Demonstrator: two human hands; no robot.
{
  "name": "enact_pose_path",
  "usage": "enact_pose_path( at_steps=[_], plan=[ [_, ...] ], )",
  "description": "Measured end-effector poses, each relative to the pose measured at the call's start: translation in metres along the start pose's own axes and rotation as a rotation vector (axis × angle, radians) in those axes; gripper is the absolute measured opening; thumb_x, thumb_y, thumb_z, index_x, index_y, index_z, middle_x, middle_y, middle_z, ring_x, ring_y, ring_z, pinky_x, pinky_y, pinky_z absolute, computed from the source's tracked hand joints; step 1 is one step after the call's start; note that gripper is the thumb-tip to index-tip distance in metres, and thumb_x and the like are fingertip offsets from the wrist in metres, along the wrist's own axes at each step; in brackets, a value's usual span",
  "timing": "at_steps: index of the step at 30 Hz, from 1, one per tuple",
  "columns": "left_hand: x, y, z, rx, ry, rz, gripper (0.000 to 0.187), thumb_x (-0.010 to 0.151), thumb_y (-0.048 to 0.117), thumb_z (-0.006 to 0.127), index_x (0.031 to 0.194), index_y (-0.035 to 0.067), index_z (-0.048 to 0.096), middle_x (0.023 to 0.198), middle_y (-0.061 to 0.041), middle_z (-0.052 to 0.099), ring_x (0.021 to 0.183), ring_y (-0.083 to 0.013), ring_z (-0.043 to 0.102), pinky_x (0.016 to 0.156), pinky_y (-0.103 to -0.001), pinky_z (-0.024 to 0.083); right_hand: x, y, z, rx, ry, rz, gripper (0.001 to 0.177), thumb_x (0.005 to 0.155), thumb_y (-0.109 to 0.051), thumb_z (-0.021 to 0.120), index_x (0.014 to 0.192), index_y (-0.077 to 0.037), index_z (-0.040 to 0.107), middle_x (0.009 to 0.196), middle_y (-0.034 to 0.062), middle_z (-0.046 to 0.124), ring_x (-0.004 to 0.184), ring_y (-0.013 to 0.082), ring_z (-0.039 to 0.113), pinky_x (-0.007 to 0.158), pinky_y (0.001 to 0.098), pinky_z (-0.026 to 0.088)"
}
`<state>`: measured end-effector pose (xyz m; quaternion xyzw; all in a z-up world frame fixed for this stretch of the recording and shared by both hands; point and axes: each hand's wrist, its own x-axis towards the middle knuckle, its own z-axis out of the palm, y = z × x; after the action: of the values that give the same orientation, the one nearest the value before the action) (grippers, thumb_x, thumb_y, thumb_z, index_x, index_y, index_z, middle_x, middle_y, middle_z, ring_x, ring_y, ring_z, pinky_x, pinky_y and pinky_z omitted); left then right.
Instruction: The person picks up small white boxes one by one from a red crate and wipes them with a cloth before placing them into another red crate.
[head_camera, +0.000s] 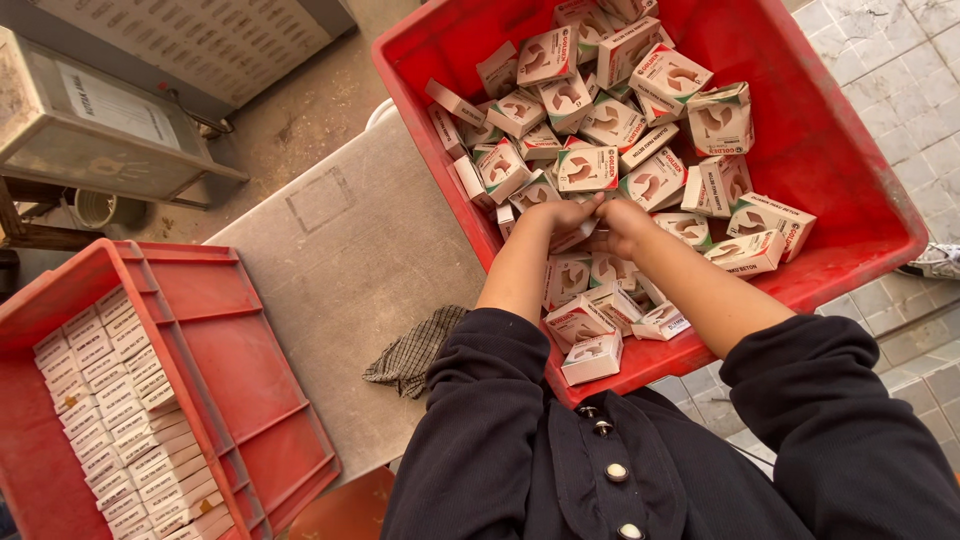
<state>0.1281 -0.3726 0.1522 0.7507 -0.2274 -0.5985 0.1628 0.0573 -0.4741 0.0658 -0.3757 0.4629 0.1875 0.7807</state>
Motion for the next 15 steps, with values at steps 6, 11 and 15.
enact_pose_path(
  at_steps=[6, 11, 15],
  plan=[
    [-0.008, 0.016, 0.014, -0.212, 0.233, 0.229, 0.093, 0.090, 0.072, 0.015, 0.150, 0.002, 0.027, 0.156, -0.020, 0.026, 0.145, -0.0318, 0.023, 0.121, -0.045, 0.014, -0.031, -0.035, -0.007, 0.261, 0.175, -0.152, 0.047, 0.090, -0.031, 0.056, 0.130, -0.016, 0.037, 0.112, 0.0171, 0.062, 0.101, 0.0403, 0.068, 0.081, 0.0692, 0.051],
    [-0.020, -0.008, 0.013, -0.321, 0.470, 0.350, 0.075, 0.093, 0.072, 0.025, 0.142, 0.020, 0.046, 0.137, -0.018, 0.055, 0.135, -0.0325, 0.043, 0.116, -0.045, 0.030, -0.058, -0.025, 0.005, -0.017, 0.239, -0.657, 0.033, 0.095, -0.030, 0.055, 0.120, -0.010, 0.057, 0.114, 0.0164, 0.058, 0.113, 0.0319, 0.057, 0.096, 0.0540, 0.041],
    [-0.057, -0.049, 0.033, -0.281, 0.692, 0.492, 0.064, 0.099, 0.057, 0.033, 0.147, 0.015, 0.036, 0.126, -0.030, 0.058, 0.128, -0.0442, 0.049, 0.109, -0.052, 0.037, -0.085, 0.006, 0.035, -0.445, 0.199, -0.960, 0.041, 0.105, -0.044, 0.042, 0.130, -0.013, 0.054, 0.131, 0.0192, 0.048, 0.132, 0.0288, 0.037, 0.112, 0.0449, 0.025]
  ],
)
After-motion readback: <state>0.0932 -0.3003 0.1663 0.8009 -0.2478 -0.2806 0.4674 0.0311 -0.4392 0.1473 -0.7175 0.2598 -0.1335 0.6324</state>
